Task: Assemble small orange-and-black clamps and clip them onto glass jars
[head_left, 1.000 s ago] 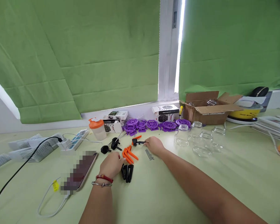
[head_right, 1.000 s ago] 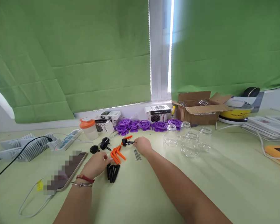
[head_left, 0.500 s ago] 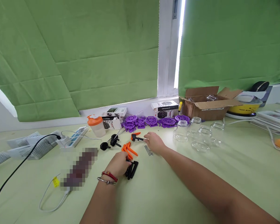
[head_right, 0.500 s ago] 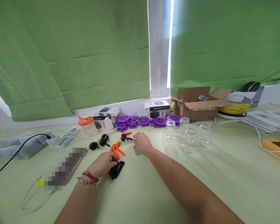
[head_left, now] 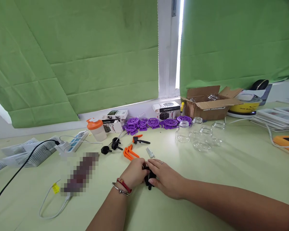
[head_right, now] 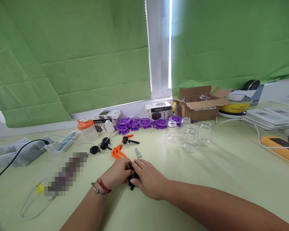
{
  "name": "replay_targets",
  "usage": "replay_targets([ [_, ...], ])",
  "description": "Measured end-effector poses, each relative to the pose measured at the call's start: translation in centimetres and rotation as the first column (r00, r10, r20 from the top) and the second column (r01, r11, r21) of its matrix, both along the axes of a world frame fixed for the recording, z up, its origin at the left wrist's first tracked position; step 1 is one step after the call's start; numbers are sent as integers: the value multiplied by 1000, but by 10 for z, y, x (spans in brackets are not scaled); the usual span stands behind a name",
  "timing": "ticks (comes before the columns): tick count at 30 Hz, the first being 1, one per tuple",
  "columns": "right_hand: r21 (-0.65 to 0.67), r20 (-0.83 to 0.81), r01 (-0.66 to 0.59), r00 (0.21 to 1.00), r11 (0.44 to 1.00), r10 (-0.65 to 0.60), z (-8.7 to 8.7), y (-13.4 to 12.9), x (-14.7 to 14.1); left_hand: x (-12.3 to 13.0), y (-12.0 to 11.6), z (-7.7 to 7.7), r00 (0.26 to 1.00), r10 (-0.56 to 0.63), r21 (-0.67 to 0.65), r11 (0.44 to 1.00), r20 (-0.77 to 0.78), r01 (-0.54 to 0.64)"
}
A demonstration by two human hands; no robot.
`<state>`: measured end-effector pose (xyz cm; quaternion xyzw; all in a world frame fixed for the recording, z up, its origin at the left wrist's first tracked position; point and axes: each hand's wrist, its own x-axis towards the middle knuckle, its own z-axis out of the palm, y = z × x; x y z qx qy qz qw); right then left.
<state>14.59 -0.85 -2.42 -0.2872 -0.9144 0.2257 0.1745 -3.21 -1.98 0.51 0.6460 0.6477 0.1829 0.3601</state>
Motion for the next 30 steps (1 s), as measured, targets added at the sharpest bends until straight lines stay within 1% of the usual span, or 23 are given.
replay_targets([
  [2,-23,27,-16,1000,1000,16,-4,-2,4,8,0,-4,999,-17,10,1000,35,17],
  [5,-21,44,-11,999,1000,12,-5,-1,10,17,0,-8,998,-1,27,1000,62,0],
  [9,-34,32,2,999,999,0,-5,1,15,25,-2,-7,991,26,27,999,133,-30],
  [11,-62,27,8,1000,998,-7,-5,1,17,23,-1,-4,995,26,46,998,101,-31],
  [12,-76,28,10,1000,997,-8,-6,1,17,18,0,-1,998,26,82,996,55,-30],
  [13,-88,31,12,999,996,-9,-7,2,18,10,1,2,999,38,137,990,-10,-36],
  [14,-100,35,13,999,995,-10,-7,2,18,-1,3,7,994,77,212,975,-83,-58],
  [15,-111,39,13,999,994,-9,-8,2,18,-15,6,12,976,155,289,951,-150,-106],
  [16,-122,43,13,999,992,-8,-8,2,19,-31,10,18,933,284,367,910,-219,-191],
  [17,-131,45,12,999,991,-6,-8,3,19,-48,13,24,852,435,446,850,-291,-281],
  [18,-137,47,11,999,990,-5,-8,3,19,-66,18,29,744,567,481,792,-354,-375],
  [19,-140,47,10,999,990,-3,-7,3,19,-83,23,34,644,635,472,764,-428,-439],
  [20,-139,47,9,999,990,-3,-6,3,19,-99,28,38,572,647,439,763,-505,-475],
  [21,-137,49,7,999,991,-1,-5,3,20,-113,34,40,531,622,391,780,-576,-489],
  [23,-131,58,2,998,991,6,-2,3,21,-132,46,39,539,584,343,805,-607,-485],
  [26,-126,63,-20,998,992,28,2,4,23,-144,60,29,592,511,259,849,-624,-460],
  [30,-120,52,-37,998,992,43,3,5,24,-148,66,17,586,509,237,845,-631,-479],
])
